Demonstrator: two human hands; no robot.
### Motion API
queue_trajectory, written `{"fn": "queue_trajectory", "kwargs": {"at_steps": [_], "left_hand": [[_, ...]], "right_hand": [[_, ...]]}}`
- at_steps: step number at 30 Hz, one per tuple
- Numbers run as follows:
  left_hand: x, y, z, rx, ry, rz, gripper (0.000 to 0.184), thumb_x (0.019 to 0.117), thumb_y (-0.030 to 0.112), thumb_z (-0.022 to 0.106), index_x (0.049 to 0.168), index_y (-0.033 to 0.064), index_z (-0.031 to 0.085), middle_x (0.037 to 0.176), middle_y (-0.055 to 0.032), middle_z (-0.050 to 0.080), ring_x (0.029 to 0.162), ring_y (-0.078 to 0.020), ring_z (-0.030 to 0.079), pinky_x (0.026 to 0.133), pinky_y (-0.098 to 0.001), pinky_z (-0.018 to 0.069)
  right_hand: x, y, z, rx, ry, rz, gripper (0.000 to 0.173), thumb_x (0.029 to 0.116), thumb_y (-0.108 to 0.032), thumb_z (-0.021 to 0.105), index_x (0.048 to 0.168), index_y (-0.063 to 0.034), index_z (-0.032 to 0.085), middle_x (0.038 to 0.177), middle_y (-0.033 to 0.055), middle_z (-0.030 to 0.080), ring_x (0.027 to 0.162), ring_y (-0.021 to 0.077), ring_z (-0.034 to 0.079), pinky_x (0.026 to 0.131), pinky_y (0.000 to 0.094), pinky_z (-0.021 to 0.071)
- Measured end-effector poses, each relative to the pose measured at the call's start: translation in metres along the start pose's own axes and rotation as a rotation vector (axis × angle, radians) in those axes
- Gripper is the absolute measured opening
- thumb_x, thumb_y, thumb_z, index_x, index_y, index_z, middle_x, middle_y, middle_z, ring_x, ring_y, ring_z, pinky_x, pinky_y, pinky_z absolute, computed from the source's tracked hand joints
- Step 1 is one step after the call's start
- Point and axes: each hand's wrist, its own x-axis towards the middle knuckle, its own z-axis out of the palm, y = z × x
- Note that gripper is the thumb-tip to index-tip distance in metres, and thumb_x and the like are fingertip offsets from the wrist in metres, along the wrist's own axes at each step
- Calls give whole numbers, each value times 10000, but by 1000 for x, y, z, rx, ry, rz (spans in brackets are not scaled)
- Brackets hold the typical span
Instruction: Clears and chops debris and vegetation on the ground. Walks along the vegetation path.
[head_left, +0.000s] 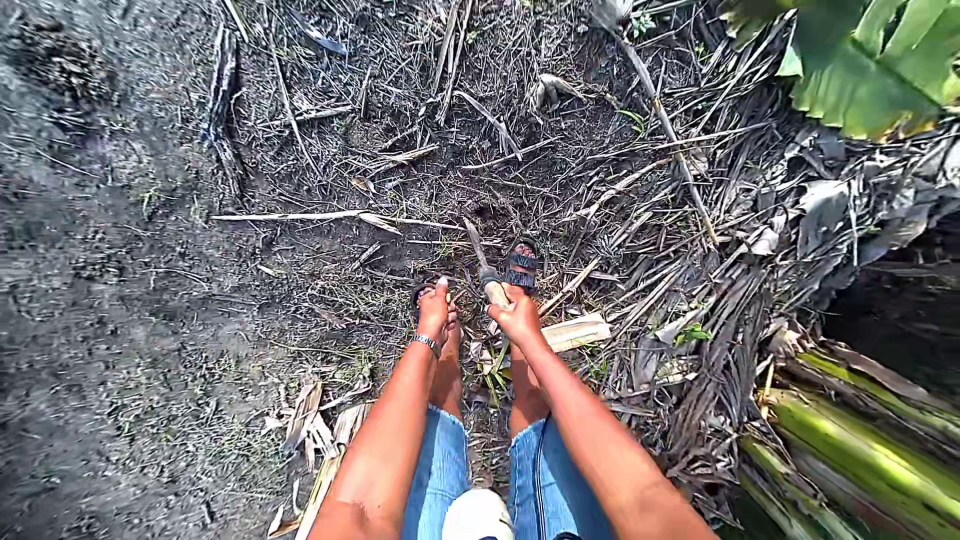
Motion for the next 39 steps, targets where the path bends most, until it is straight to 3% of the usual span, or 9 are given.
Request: {"fn": "queue_trajectory", "kwargs": {"at_steps": [2, 4, 10, 12, 14, 24, 31, 34, 39], "left_hand": [[-20, -14, -29, -33, -10, -12, 422, 1123, 407, 378, 835, 112, 467, 541, 37, 365, 393, -80, 333, 378, -230, 332], [-32, -10, -52, -72, -15, 2, 450, 1126, 411, 366, 793, 118, 442, 515, 39, 359, 373, -72, 318, 360, -223, 311], [-46, -15, -104, -233, 23, -10, 440, 1135, 384, 339, 778, 136, 411, 496, 50, 342, 360, -60, 308, 353, -208, 291], [-53, -8, -107, -287, 22, 0, 387, 1137, 318, 338, 822, 119, 442, 549, 22, 417, 401, -82, 379, 388, -222, 349], [-62, 1, -106, -337, -12, 17, 307, 1126, 229, 343, 899, 85, 492, 622, -8, 481, 450, -104, 445, 425, -233, 406], [-92, 99, -49, -212, -343, 181, 213, 1101, 70, 369, 1147, 4, 567, 829, -34, 603, 654, -111, 597, 621, -252, 539], [-86, 190, 52, -194, -534, 204, 226, 1072, 29, 451, 1154, -62, 642, 769, -58, 672, 607, -94, 608, 585, -230, 531], [-81, 228, 95, -139, -540, 165, 199, 1064, 38, 479, 1125, -48, 648, 753, -37, 671, 590, -76, 599, 565, -218, 520], [-96, 280, 159, -169, -511, 97, 180, 1065, 35, 488, 994, -36, 638, 659, -22, 620, 504, -62, 545, 479, -193, 463]], "right_hand": [[-22, 8, 15, 428, 88, -5, 530, 924, -147, 715, 1404, 36, 585, 810, 123, 682, 572, 166, 603, 518, 343, 532], [-38, -6, 11, 635, 124, -9, 544, 939, -89, 679, 1443, 58, 535, 713, 118, 634, 465, 140, 522, 423, 312, 466], [-8, -39, -2, 402, 121, 65, 417, 960, -126, 684, 1339, 30, 610, 738, 98, 623, 500, 147, 539, 457, 308, 479], [-5, -63, -30, -62, 65, 48, 452, 897, -220, 736, 1313, -57, 671, 1015, 146, 723, 828, 246, 690, 758, 444, 575], [-26, -83, -68, -377, 42, 9, 564, 876, -332, 721, 1400, -141, 643, 1249, 178, 707, 1176, 350, 664, 1029, 593, 496], [-163, -181, -267, -588, 452, -573, 487, 872, -333, 711, 1326, -158, 717, 1036, 157, 775, 923, 354, 744, 816, 646, 551], [84, -291, -261, -646, 274, -225, 428, 898, -356, 759, 1277, -159, 731, 1093, 217, 741, 1041, 452, 693, 883, 701, 517], [121, -351, -282, -671, 125, -162, 429, 888, -361, 738, 1268, -161, 737, 1130, 212, 736, 1072, 446, 688, 883, 704, 516], [193, -419, -389, -546, -51, -100, 348, 905, -294, 769, 1188, -92, 752, 870, 155, 728, 668, 274, 670, 681, 520, 577]]}}
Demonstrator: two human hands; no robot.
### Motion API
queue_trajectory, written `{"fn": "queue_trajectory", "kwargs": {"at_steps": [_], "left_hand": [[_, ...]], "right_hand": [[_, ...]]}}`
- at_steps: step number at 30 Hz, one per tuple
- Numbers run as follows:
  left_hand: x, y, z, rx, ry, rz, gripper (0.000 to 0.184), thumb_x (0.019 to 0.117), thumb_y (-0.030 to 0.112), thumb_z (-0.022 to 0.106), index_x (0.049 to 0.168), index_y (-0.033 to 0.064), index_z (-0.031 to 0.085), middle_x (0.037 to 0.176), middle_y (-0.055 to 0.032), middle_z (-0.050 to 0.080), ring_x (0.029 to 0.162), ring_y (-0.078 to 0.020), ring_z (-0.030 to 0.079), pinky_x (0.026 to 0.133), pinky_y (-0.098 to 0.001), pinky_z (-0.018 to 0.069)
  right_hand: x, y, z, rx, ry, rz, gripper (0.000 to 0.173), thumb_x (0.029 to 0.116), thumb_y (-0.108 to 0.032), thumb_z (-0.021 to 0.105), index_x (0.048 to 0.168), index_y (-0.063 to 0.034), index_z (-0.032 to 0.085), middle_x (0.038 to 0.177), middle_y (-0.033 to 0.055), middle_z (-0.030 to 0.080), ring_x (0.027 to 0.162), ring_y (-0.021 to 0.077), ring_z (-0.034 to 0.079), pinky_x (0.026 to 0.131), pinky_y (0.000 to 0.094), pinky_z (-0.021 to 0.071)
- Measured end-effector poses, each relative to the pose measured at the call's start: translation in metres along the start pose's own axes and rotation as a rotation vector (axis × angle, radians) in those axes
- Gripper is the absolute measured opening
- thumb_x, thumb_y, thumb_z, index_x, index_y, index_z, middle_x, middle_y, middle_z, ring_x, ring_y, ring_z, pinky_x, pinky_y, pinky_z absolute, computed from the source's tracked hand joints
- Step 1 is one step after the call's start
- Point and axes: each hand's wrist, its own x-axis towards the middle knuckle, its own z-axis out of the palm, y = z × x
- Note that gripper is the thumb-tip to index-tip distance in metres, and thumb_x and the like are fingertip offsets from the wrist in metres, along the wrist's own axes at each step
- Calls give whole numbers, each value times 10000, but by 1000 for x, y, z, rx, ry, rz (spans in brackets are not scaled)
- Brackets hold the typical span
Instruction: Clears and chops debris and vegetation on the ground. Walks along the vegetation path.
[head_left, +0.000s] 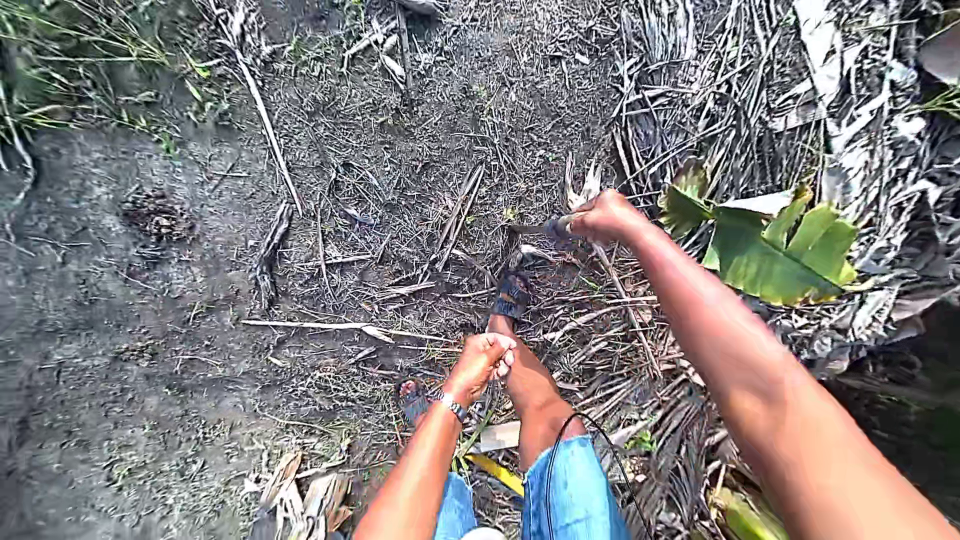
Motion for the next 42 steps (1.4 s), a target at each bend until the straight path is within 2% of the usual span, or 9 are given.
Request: {"fn": "queue_trajectory", "kwargs": {"at_steps": [2, 7, 11, 16, 20, 23, 27, 31, 42], "left_hand": [[-1, 8, 13, -23, 24, -27, 192, 1071, 53, 488, 967, -24, 629, 636, -10, 595, 492, -57, 525, 471, -189, 449], [0, 5, 19, -55, 89, -16, 167, 1042, 29, 534, 967, -23, 674, 700, -16, 626, 562, -57, 551, 535, -197, 477], [15, 13, 16, -101, 142, 15, 176, 1033, 5, 529, 1095, -33, 689, 767, -21, 648, 621, -74, 580, 595, -216, 512], [57, 43, 20, -59, 156, 49, 202, 1030, -38, 502, 1169, -63, 647, 812, -37, 669, 641, -80, 602, 612, -221, 530], [96, 72, 26, 104, 271, 24, 146, 1039, 2, 534, 1079, -86, 643, 741, -52, 652, 554, -71, 568, 528, -201, 490], [123, 85, 28, 335, 313, -13, 208, 1073, 139, 534, 1062, -42, 634, 706, -22, 607, 521, -50, 513, 515, -203, 457], [165, 86, 34, 492, 326, -39, 341, 1108, 291, 467, 1053, -12, 613, 722, -22, 542, 539, -74, 474, 538, -244, 452], [200, 81, 38, 556, 387, -76, 389, 1115, 294, 446, 1070, -48, 626, 807, -77, 588, 613, -121, 510, 607, -304, 480], [195, 97, 39, 677, 304, -222, 566, 1093, 540, 376, 952, 28, 572, 672, -20, 482, 499, -119, 453, 492, -296, 446]], "right_hand": [[29, -12, -36, -92, 40, -7, 364, 891, -366, 775, 1117, -80, 763, 882, 178, 726, 706, 319, 681, 699, 573, 571], [90, -64, -90, -495, 278, -24, 696, 828, -654, 733, 1051, 6, 733, 1163, 318, 679, 1148, 525, 630, 872, 757, 460], [114, -103, -88, -733, 142, -429, 643, 863, -634, 716, 983, -2, 743, 1054, 307, 702, 1066, 526, 656, 868, 746, 475], [59, -106, -29, -848, 102, -942, 491, 860, -495, 725, 825, -7, 690, 797, 237, 691, 825, 469, 697, 712, 677, 501], [-26, -38, 29, -754, 99, -774, 264, 845, -192, 742, 958, 41, 690, 839, 236, 673, 740, 425, 687, 617, 585, 539], [-67, 19, 72, -702, -56, -464, 342, 898, -34, 639, 1221, 74, 617, 1004, 300, 665, 838, 477, 692, 674, 608, 549], [-86, 79, 122, -615, -4, -401, 444, 930, -21, 554, 1371, 21, 582, 1084, 328, 667, 886, 486, 707, 717, 588, 569], [-95, 83, 148, -584, 26, -369, 497, 932, -35, 556, 1428, -24, 580, 1095, 317, 674, 908, 461, 713, 741, 552, 578], [-102, 55, 167, -490, 41, -297, 462, 973, -47, 504, 1426, -40, 597, 1091, 310, 670, 927, 445, 710, 758, 533, 580]]}}
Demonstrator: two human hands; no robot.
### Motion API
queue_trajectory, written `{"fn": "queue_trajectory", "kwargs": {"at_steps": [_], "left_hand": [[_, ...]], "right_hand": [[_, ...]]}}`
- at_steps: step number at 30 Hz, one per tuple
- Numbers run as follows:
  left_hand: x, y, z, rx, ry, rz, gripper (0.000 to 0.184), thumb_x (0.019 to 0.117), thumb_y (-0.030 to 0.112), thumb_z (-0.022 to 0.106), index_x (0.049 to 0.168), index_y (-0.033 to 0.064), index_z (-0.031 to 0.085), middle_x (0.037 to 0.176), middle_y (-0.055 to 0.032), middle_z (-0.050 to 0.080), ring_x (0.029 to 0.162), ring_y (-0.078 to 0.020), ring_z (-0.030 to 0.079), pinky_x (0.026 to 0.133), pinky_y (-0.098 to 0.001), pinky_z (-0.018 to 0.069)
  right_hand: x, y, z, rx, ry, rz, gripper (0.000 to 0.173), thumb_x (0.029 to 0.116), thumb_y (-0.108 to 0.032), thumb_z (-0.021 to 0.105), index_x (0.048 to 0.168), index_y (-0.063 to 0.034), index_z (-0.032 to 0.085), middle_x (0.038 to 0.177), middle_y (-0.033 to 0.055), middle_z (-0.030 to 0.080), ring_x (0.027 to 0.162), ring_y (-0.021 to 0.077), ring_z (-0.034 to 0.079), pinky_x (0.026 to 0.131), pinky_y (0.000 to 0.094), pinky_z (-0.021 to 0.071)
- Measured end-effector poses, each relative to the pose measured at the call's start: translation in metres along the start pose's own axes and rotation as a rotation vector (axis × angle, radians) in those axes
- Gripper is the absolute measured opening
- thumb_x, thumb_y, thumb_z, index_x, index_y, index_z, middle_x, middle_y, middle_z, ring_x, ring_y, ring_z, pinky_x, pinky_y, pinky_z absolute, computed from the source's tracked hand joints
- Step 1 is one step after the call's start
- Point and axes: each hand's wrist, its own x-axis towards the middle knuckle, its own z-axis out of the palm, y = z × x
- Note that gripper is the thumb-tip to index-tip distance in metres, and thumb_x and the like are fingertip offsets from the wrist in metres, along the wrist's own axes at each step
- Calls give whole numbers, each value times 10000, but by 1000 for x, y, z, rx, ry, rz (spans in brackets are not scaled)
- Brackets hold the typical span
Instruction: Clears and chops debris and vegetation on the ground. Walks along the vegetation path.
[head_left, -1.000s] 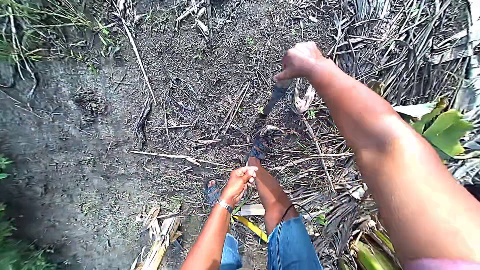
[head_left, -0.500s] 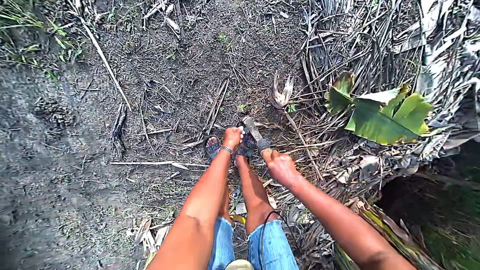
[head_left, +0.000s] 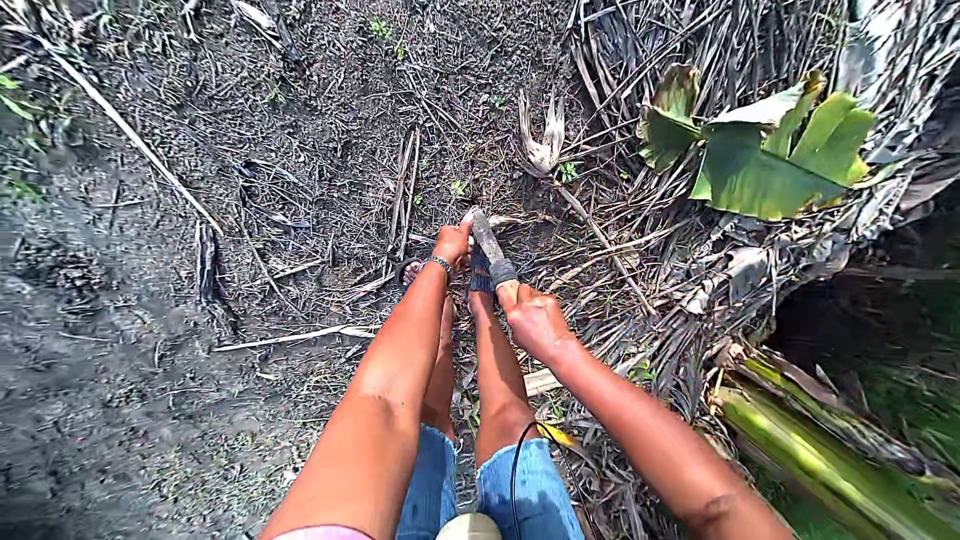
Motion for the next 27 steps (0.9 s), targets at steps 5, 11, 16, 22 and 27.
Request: {"fn": "queue_trajectory", "kwargs": {"at_steps": [5, 11, 16, 22, 27], "left_hand": [[-38, -17, -18, -92, -23, 62, 484, 1101, 478, 408, 914, 53, 545, 644, 2, 441, 476, -99, 392, 462, -270, 383], [-96, -91, -87, -174, 60, -2, 424, 1104, 401, 446, 869, 63, 545, 615, 19, 434, 448, -83, 403, 440, -242, 389], [-139, -125, -130, -341, 183, -62, 412, 1109, 371, 437, 808, 94, 481, 558, 25, 405, 408, -85, 372, 402, -244, 363], [-157, -119, -141, -465, 176, -21, 447, 1111, 358, 440, 733, 121, 445, 506, 30, 406, 372, -73, 351, 371, -221, 321], [-144, -89, -132, -639, 141, -46, 411, 1121, 324, 412, 774, 111, 458, 521, 27, 416, 382, -72, 378, 380, -212, 350]], "right_hand": [[1, -8, -31, 40, -157, 89, 547, 964, -48, 541, 1505, -125, 527, 1207, 312, 643, 1030, 469, 679, 848, 590, 544], [-44, 23, -131, 93, -118, 43, 513, 879, -100, 669, 1362, -271, 678, 1132, 202, 726, 1055, 432, 685, 880, 661, 508], [-110, 29, -159, 185, -13, 202, 612, 840, -193, 675, 1434, -328, 629, 1120, 186, 743, 1050, 415, 693, 886, 660, 503], [-142, 25, -164, 386, 433, 291, 629, 822, -137, 743, 1438, -112, 623, 1178, 188, 744, 1040, 405, 723, 890, 649, 542], [-140, 50, -245, 215, 642, 160, 594, 763, -129, 705, 1355, -93, 687, 1060, 174, 768, 904, 384, 749, 754, 636, 575]]}}
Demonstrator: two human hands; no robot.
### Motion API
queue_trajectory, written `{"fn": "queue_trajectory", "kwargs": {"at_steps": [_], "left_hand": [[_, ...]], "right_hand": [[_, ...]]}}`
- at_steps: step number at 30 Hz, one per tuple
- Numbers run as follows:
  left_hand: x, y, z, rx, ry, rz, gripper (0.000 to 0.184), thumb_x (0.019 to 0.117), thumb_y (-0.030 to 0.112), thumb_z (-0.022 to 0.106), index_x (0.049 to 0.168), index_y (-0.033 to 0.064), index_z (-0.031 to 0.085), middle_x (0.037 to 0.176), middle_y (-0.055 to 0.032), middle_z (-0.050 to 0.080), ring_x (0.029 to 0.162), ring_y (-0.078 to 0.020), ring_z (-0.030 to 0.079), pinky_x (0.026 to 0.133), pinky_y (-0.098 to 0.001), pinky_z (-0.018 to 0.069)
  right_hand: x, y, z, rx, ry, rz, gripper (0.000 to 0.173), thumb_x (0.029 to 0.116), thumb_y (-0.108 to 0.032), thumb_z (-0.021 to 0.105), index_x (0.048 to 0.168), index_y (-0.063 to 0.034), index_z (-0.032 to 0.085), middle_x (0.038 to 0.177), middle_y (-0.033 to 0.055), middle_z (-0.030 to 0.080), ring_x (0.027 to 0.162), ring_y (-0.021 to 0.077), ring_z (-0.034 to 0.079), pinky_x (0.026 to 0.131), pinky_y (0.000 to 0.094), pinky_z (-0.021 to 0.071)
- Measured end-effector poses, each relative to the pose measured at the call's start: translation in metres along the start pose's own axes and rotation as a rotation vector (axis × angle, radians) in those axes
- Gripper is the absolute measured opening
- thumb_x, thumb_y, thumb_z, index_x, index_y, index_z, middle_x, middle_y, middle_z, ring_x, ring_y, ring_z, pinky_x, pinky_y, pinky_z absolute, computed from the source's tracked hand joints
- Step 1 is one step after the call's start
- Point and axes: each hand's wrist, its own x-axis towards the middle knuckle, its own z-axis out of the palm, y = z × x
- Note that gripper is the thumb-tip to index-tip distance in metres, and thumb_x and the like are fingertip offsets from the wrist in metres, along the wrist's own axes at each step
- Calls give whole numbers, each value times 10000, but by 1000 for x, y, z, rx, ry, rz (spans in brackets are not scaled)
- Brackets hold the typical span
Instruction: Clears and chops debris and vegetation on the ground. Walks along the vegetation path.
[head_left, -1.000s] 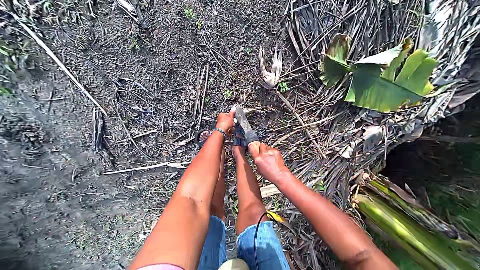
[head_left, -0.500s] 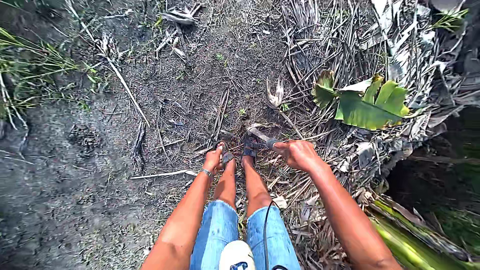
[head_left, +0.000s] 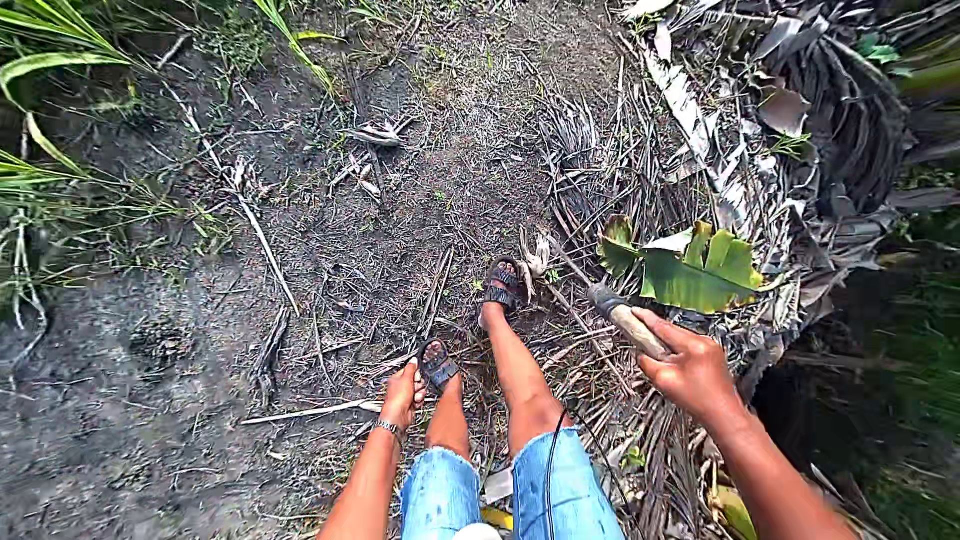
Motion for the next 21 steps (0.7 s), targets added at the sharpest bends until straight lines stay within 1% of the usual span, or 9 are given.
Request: {"fn": "queue_trajectory", "kwargs": {"at_steps": [4, 7, 9, 13, 16, 18, 19, 20, 21], "left_hand": [[4, 21, 47, -100, -68, 6, 304, 1120, 217, 380, 894, 73, 522, 638, -4, 501, 473, -90, 462, 446, -217, 413], [11, 35, 90, -90, -150, 45, 282, 1125, 185, 372, 976, 40, 563, 694, -8, 529, 510, -83, 482, 479, -215, 441], [18, 58, 117, -85, -187, 93, 272, 1123, 165, 369, 1001, 33, 573, 703, 1, 527, 527, -87, 479, 499, -226, 441], [5, 81, 160, -193, -330, 124, 278, 1118, 132, 333, 1041, 32, 580, 761, -15, 565, 590, -98, 528, 559, -235, 483], [-10, 106, 168, -194, -454, 229, 279, 1097, 105, 319, 1101, 23, 586, 826, -15, 594, 678, -101, 572, 652, -251, 522], [-14, 128, 169, -146, -490, 305, 271, 1070, 79, 346, 1135, 9, 599, 831, -6, 611, 695, -90, 584, 674, -250, 530], [-16, 136, 167, -118, -491, 326, 264, 1066, 67, 369, 1143, -3, 612, 827, -8, 619, 692, -88, 586, 672, -251, 532], [-18, 143, 166, -95, -488, 332, 259, 1063, 57, 387, 1145, -12, 623, 823, -14, 630, 688, -87, 592, 669, -250, 534], [-18, 149, 166, -83, -488, 329, 258, 1063, 48, 403, 1151, -25, 634, 818, -23, 640, 680, -87, 598, 659, -247, 537]], "right_hand": [[118, 1, 20, -27, -188, 118, 515, 830, -144, 731, 1344, -144, 700, 994, 231, 750, 913, 465, 710, 773, 705, 515], [224, 14, 132, -44, -227, 207, 476, 823, -168, 769, 1295, -158, 718, 994, 261, 735, 933, 507, 691, 746, 740, 507], [251, 1, 177, -45, -276, 269, 558, 813, -183, 758, 1364, -156, 671, 1048, 263, 728, 982, 506, 684, 774, 726, 510], [187, -1, 242, 43, -404, 403, 843, 863, -174, 700, 1622, -150, 332, 1306, 272, 632, 1076, 474, 673, 875, 666, 536], [163, -43, 299, 178, -525, 485, 901, 922, -159, 660, 1657, -77, 147, 1450, 291, 510, 1173, 434, 647, 981, 560, 547], [173, -72, 319, 318, -515, 565, 703, 1017, -130, 524, 1635, -30, 205, 1498, 288, 479, 1238, 414, 624, 1031, 521, 530], [178, -85, 323, 433, -486, 634, 532, 1101, -187, 369, 1597, -5, 299, 1486, 277, 508, 1265, 400, 612, 1059, 520, 507], [182, -95, 322, 531, -449, 715, 543, 1142, -319, 212, 1516, 16, 417, 1418, 266, 579, 1257, 384, 618, 1059, 523, 495], [189, -99, 311, 564, -452, 729, 598, 1142, -369, 169, 1492, 36, 436, 1395, 271, 593, 1259, 386, 614, 1066, 531, 485]]}}
